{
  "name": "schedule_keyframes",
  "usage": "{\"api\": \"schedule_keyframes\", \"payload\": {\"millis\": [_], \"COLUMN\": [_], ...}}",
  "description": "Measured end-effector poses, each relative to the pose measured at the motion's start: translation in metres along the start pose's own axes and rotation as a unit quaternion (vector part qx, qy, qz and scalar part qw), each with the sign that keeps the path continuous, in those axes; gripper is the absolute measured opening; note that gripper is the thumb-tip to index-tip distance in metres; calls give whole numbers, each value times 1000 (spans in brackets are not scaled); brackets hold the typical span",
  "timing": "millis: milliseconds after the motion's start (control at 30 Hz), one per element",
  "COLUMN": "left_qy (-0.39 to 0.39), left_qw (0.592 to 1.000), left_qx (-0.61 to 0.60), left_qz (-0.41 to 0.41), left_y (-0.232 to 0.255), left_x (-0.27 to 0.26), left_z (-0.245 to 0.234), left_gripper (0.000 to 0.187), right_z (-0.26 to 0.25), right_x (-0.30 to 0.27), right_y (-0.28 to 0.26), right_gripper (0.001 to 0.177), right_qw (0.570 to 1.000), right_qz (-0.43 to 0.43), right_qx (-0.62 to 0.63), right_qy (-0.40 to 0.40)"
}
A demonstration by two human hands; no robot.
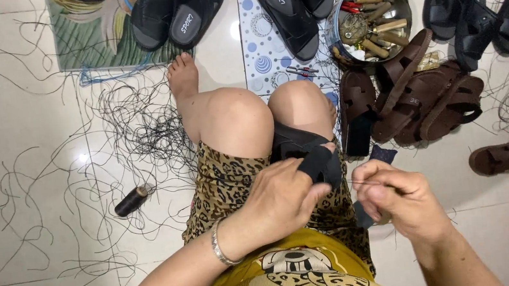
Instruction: Hand-sewing a strap onto a black sandal using a needle and thread while sitting on the floor.
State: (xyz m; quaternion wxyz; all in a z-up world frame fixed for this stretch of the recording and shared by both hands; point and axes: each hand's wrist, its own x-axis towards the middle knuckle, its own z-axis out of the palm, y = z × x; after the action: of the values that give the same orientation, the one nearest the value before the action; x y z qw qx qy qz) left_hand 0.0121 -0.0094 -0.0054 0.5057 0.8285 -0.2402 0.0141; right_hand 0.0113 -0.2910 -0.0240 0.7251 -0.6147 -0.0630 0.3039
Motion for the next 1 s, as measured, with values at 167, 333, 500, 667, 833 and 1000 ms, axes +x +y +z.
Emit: {"api": "schedule_keyframes", "payload": {"millis": [167,333,500,667,833,1000], "left_qy": [149,35,130,177,165,209], "left_qw": [973,994,986,973,975,974], "left_qx": [-122,-42,-86,-94,-123,-76], "left_qz": [-128,-94,-51,-116,-84,-45], "left_y": [4,5,-9,-20,10,-7], "left_x": [-3,-1,3,-5,5,-8], "left_z": [-1,-1,21,19,-22,-14], "left_gripper": [27,49,32,52,24,9], "right_z": [8,27,30,31,42,27], "right_x": [-17,0,21,8,23,19], "right_y": [-39,-16,11,20,4,30], "right_gripper": [20,11,19,32,21,28], "right_qw": [982,985,978,971,978,986], "right_qz": [-93,-58,-140,-102,-117,-117], "right_qx": [161,-122,30,-86,-94,45], "right_qy": [19,103,149,200,143,108]}}
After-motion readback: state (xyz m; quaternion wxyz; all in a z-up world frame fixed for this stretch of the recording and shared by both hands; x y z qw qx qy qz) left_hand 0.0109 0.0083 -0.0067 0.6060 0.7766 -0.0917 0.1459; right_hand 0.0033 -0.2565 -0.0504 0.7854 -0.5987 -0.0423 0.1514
